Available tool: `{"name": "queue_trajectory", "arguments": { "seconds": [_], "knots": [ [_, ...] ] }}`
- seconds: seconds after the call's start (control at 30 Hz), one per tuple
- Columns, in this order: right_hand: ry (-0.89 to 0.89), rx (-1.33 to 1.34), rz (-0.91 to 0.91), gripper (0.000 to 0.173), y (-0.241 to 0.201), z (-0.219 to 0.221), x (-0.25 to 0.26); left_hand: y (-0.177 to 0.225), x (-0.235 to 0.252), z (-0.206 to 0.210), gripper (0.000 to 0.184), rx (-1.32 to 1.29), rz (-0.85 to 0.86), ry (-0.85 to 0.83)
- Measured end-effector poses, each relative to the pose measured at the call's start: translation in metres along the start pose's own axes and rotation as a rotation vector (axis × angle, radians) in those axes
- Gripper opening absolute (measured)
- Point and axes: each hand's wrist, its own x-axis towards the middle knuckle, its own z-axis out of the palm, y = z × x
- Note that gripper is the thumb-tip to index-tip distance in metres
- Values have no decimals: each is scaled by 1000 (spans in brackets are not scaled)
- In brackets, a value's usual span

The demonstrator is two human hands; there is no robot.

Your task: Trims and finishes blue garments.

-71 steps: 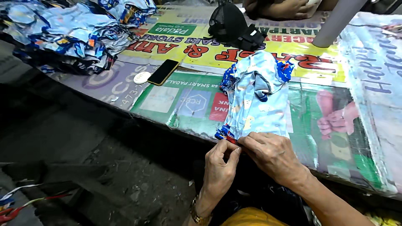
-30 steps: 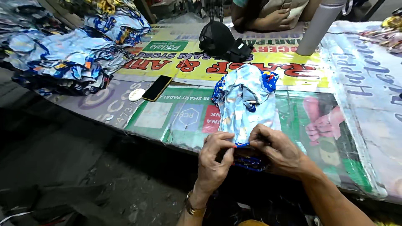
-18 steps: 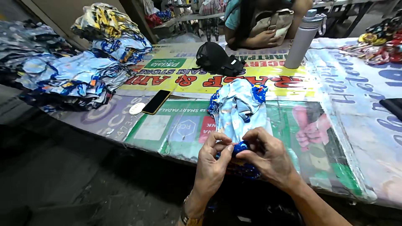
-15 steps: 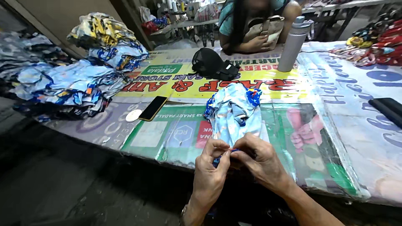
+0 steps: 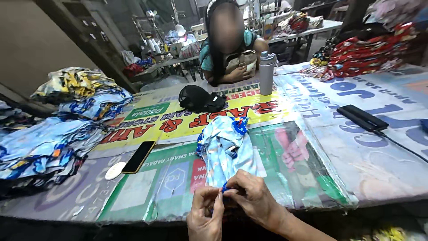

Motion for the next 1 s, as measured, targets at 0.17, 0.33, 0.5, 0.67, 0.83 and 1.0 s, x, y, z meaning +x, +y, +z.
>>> {"name": "queue_trajectory", "arguments": {
  "seconds": [0.17, 0.33, 0.5, 0.67, 0.83, 1.0],
  "knots": [
    [-18, 23, -6, 10, 2, 5, -2, 2, -4, 0, 15, 176, 69, -39],
    [6, 28, -15, 7, 4, 12, -11, -2, -7, 2, 21, 201, 43, -27],
    [25, 33, -18, 7, 6, 12, -14, -7, -5, 9, 20, 271, 109, 17],
    [43, -84, -43, 11, 6, 8, -11, 0, 0, 16, 19, 151, 64, -3],
    [47, 67, -76, 10, 3, -3, -11, 2, 8, 20, 16, -37, -34, 20],
    [-116, 416, -91, 19, -3, -21, -10, 1, 15, 17, 16, -239, -120, -13]
  ]
}}
